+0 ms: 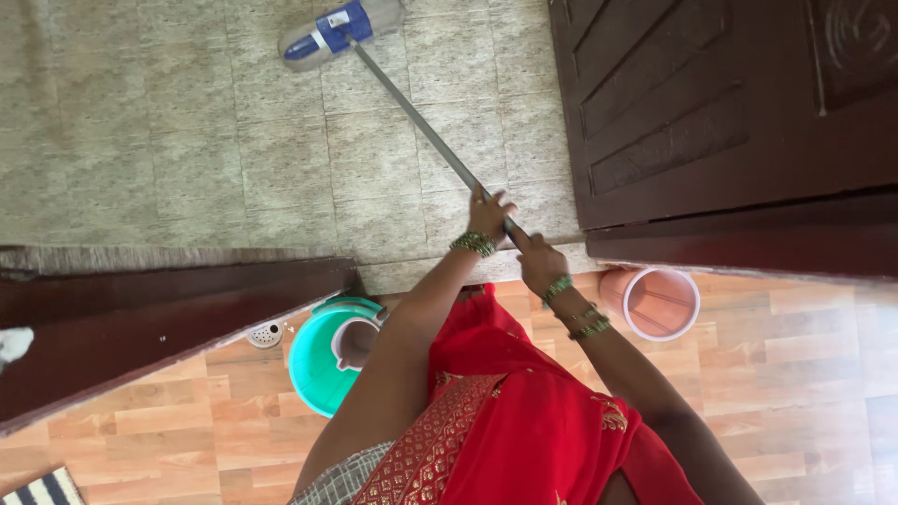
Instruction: The person mops a tile floor using a spray mop, moving the mop head across the surface while holding the handle with both hands.
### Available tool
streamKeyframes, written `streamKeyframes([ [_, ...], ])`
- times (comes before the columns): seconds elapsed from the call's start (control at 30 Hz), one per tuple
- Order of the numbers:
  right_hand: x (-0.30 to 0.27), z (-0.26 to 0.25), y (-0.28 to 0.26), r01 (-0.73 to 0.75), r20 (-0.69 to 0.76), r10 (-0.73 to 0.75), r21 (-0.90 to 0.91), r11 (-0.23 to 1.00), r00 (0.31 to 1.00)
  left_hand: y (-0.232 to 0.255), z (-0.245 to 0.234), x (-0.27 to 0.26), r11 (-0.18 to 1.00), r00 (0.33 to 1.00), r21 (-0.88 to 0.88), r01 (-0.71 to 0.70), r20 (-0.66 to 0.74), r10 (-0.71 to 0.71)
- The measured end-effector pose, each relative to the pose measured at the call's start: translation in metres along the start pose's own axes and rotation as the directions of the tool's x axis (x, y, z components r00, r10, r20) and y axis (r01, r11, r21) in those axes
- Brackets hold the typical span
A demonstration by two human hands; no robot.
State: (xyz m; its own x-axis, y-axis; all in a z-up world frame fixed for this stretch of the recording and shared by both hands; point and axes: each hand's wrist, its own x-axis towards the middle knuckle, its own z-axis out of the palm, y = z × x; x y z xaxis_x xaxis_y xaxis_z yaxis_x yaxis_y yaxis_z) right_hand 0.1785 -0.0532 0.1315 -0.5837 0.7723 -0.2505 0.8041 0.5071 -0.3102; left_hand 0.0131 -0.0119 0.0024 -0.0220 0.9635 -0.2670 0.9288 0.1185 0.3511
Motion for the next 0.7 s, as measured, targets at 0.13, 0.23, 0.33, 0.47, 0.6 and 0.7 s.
streamKeyframes([
  [0.13, -0.096, -0.002, 0.038, -0.118, 0.028, 0.115, 0.14, 0.983, 0.993, 0.069, 0.023, -0.059, 0.933, 0.932, 0.033, -0.359, -0.048, 0.36],
  [0.23, -0.186, -0.015, 0.054, -0.246, 0.108, 0.233, 0.128, 0.961, 0.966, 0.134, 0.042, -0.122, 0.885, 0.88, -0.205, -0.418, 0.152, 0.45],
  [0.33, -0.272, -0.044, 0.057, -0.366, 0.206, 0.333, 0.147, 0.919, 0.92, 0.19, 0.066, -0.178, 0.7, 0.734, -0.308, -0.644, 0.01, 0.679],
  [0.47, -0.378, -0.098, 0.042, -0.433, 0.217, 0.389, 0.22, 0.874, 0.895, 0.27, 0.064, -0.243, 0.683, 0.632, -0.391, -0.617, 0.272, 0.726],
  [0.6, -0.464, -0.164, 0.017, -0.475, 0.08, 0.468, 0.16, 0.865, 0.88, 0.353, 0.006, -0.304, 0.653, 0.548, -0.413, -0.635, 0.354, 0.757],
  [0.7, -0.52, -0.212, -0.008, -0.494, -0.02, 0.5, 0.123, 0.861, 0.866, 0.393, -0.049, -0.363, 0.682, 0.578, -0.463, -0.566, 0.368, 0.728],
])
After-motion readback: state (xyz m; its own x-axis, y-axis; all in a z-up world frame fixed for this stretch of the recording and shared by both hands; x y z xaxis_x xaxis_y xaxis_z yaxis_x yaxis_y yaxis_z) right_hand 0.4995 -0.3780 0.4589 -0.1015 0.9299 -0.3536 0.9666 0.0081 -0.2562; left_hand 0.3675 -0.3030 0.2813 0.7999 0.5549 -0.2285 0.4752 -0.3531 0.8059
